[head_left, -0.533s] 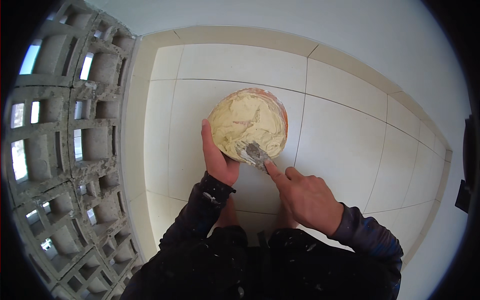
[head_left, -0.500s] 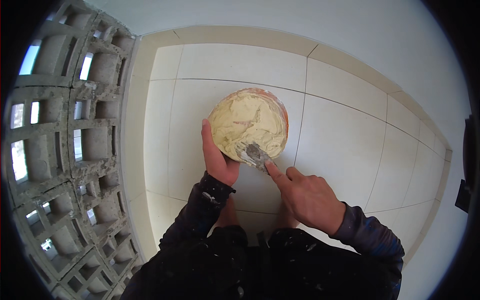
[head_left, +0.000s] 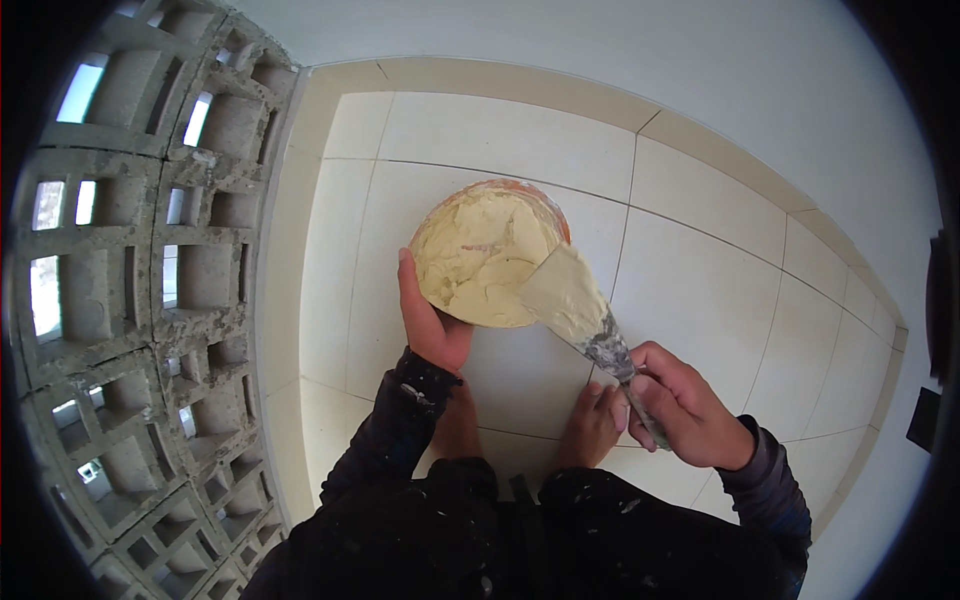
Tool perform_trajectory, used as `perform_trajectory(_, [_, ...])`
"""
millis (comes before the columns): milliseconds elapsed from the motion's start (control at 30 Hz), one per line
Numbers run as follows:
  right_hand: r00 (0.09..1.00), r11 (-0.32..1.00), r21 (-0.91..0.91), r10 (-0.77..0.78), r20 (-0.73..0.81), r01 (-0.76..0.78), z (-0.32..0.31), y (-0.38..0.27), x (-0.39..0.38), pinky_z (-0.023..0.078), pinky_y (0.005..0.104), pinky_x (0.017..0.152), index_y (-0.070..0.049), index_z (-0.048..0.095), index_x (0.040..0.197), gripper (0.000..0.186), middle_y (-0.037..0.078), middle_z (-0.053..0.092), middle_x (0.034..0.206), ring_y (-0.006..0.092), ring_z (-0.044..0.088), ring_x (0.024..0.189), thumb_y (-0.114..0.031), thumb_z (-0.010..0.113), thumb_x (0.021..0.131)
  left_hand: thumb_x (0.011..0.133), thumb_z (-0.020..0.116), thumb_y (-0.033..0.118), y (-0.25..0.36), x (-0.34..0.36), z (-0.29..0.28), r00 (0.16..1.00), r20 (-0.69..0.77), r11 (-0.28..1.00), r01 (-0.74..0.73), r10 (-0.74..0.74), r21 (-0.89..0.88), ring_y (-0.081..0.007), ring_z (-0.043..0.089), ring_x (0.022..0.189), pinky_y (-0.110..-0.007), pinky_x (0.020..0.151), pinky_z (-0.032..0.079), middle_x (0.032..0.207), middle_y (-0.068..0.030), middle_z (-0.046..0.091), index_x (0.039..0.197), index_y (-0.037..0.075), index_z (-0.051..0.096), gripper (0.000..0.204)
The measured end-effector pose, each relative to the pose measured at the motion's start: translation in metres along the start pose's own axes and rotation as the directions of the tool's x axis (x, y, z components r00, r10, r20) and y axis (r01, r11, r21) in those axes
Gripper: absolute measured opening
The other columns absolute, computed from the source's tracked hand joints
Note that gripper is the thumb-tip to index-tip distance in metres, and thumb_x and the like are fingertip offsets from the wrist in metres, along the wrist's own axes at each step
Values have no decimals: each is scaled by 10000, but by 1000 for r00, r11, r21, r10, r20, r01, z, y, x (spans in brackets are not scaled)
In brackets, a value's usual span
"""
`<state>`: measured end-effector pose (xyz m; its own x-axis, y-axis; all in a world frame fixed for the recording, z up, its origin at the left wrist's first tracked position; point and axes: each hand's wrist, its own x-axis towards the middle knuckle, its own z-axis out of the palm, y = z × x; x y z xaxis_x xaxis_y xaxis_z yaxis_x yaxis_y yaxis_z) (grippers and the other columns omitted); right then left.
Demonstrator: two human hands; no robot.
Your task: The person applies grout to the gaps between floor tiles using a small tool and by hand, repeatedly taking material from a bowl and smoothing it into the seams.
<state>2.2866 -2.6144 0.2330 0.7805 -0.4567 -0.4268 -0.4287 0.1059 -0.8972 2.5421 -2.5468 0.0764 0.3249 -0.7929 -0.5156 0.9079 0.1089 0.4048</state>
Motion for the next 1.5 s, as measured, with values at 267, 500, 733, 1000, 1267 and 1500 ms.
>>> perform_trajectory(267, [970,594,771,205,130,-228,49,57,33,424,256,498,-75,461,1204,239,45,480,798,111,466,555,-203,298,1086,1012,414,613,-7,2,19,991,23,984,-127,131,-128,-272,475,1359,-438,1103,417,1495,-80,474,1515,113,384,710])
perform_trajectory(500, [947,743,588,276,166,-319,39,41,-7,427,256,512,-46,519,1216,251,37,530,852,101,493,575,-171,347,1084,1006,409,627,15,10,22,975,-10,972,-223,223,-71,-264,454,1376,-442,1124,390,1510,-68,459,1525,133,376,717])
perform_trajectory(733, [909,666,-744,-340,-240,53,40,14,43,516,336,574,-74,466,1485,525,92,532,889,212,592,767,-45,527,964,1006,404,633,3,7,25,975,-44,971,-221,218,-93,-257,446,1384,-436,1119,393,1514,-60,456,1523,142,381,713])
perform_trajectory(1000, [944,465,-884,-272,-186,-40,57,45,14,533,346,564,-114,480,1481,722,73,500,933,233,584,791,-12,629,782,1007,390,641,9,7,36,975,-45,972,-220,217,-79,-255,463,1373,-429,1116,403,1514,-66,454,1524,138,377,722])
perform_trajectory(1267, [927,982,-144,64,-368,-125,9,10,-15,478,273,540,27,516,1290,306,86,614,804,140,565,570,-119,433,1034,1014,393,612,10,11,35,974,-14,973,-228,227,-43,-278,471,1365,-450,1097,424,1500,-86,463,1516,123,385,701])
perform_trajectory(1500, [934,938,228,306,-183,-262,-24,-24,3,463,227,497,16,541,1159,264,39,608,875,66,529,578,-169,381,1062,1014,417,616,16,5,38,976,35,976,-214,215,-31,-263,473,1361,-422,1108,417,1494,-82,468,1516,107,373,716])
